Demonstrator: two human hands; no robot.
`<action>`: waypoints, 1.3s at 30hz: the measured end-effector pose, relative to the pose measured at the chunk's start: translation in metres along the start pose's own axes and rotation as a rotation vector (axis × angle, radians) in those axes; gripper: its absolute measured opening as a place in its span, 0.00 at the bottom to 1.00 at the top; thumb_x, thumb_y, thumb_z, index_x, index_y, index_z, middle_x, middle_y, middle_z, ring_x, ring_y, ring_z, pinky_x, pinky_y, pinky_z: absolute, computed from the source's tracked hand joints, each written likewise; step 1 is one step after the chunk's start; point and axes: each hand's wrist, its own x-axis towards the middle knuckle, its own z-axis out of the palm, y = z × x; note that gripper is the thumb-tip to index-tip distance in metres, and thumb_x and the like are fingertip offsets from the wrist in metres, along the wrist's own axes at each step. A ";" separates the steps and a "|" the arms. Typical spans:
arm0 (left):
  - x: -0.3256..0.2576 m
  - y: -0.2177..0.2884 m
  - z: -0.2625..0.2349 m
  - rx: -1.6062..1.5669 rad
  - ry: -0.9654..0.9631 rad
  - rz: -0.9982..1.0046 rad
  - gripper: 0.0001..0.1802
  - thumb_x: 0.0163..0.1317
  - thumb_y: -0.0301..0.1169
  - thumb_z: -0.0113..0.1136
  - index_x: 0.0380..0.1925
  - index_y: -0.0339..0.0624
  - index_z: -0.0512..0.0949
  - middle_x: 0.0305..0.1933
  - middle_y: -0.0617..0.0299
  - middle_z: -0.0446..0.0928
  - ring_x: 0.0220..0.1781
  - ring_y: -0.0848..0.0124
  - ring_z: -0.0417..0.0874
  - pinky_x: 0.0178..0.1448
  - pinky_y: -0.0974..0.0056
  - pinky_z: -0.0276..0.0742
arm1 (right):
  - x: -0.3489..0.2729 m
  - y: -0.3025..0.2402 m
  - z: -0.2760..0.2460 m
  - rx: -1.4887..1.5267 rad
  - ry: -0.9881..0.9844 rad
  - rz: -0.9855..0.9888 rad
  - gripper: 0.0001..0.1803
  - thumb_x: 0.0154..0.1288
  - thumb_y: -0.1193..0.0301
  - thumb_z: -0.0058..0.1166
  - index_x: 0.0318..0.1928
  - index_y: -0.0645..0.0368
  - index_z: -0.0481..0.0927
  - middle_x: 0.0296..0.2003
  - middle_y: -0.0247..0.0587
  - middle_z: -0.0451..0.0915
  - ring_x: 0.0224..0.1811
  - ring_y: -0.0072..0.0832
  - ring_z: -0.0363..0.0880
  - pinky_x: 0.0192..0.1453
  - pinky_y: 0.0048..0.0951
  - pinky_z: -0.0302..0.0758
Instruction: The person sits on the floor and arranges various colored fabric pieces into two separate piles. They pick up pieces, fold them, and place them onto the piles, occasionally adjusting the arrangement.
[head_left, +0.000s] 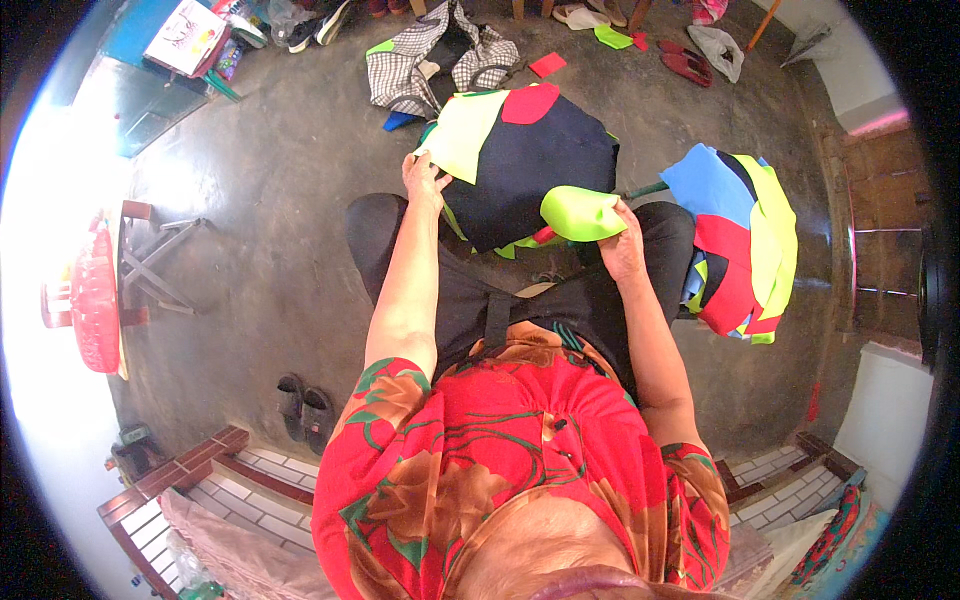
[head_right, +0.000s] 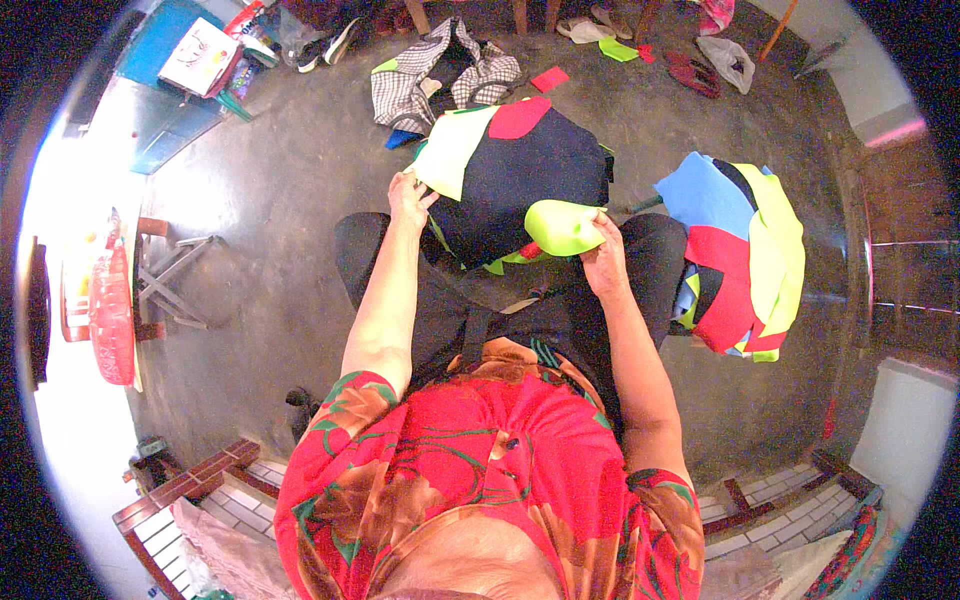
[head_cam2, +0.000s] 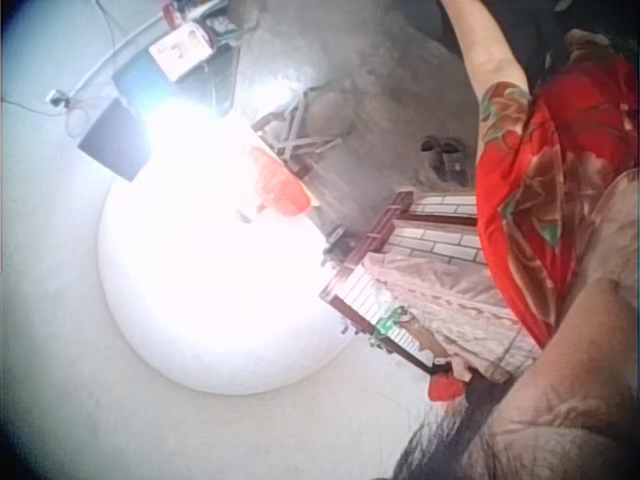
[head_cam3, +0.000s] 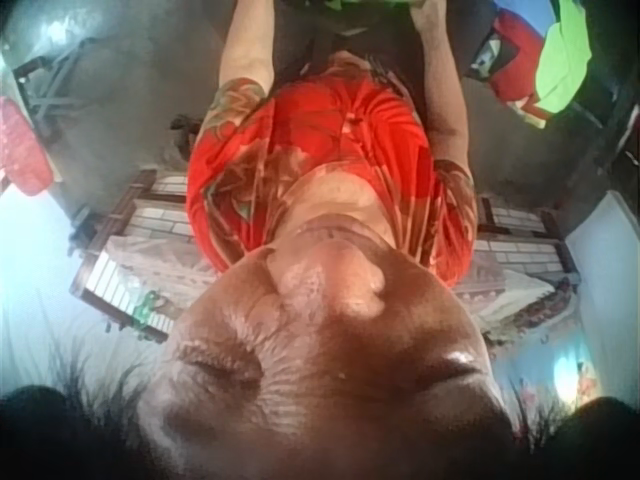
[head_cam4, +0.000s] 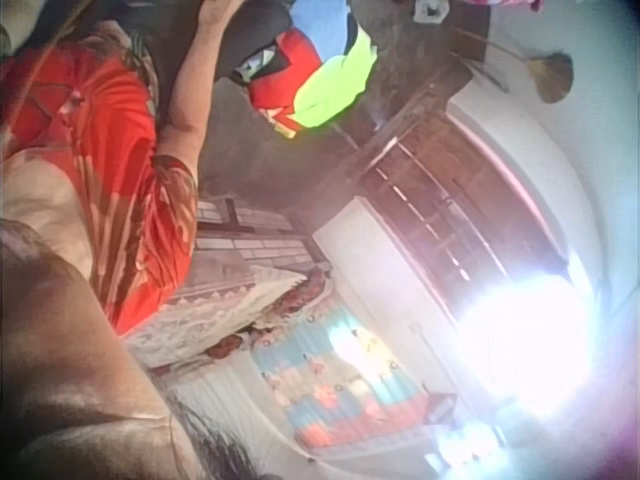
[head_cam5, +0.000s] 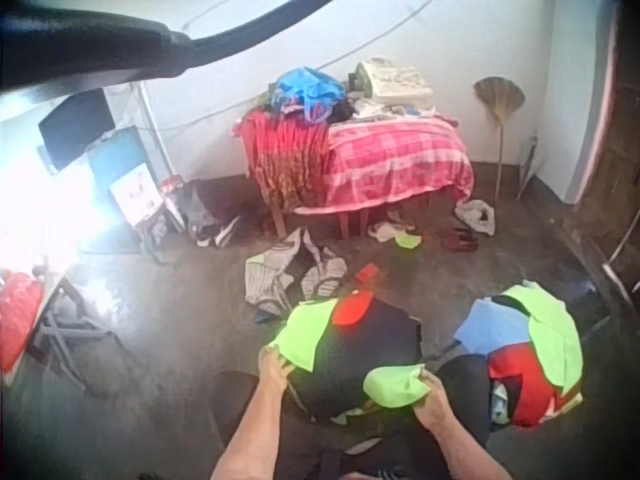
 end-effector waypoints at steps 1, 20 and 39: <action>-0.010 0.002 0.006 0.040 0.054 0.031 0.32 0.63 0.34 0.55 0.66 0.43 0.56 0.64 0.52 0.64 0.60 0.57 0.70 0.54 0.43 0.69 | -0.001 -0.001 -0.001 -0.008 -0.010 -0.010 0.12 0.66 0.70 0.50 0.48 0.59 0.75 0.42 0.33 0.79 0.44 0.22 0.79 0.50 0.26 0.76; -0.154 -0.041 0.044 0.297 -0.892 -0.252 0.28 0.60 0.43 0.63 0.54 0.38 0.72 0.50 0.63 0.77 0.51 0.74 0.76 0.56 0.67 0.70 | 0.000 0.001 0.000 0.218 -0.209 0.160 0.19 0.69 0.62 0.45 0.53 0.62 0.75 0.50 0.40 0.78 0.52 0.31 0.76 0.59 0.34 0.70; -0.151 -0.043 0.036 0.723 -0.619 0.269 0.27 0.60 0.42 0.62 0.53 0.36 0.69 0.47 0.56 0.75 0.44 0.69 0.78 0.48 0.64 0.75 | -0.004 0.012 0.018 -0.829 -0.186 -0.137 0.19 0.58 0.82 0.51 0.52 0.60 0.77 0.42 0.36 0.81 0.45 0.26 0.78 0.53 0.27 0.72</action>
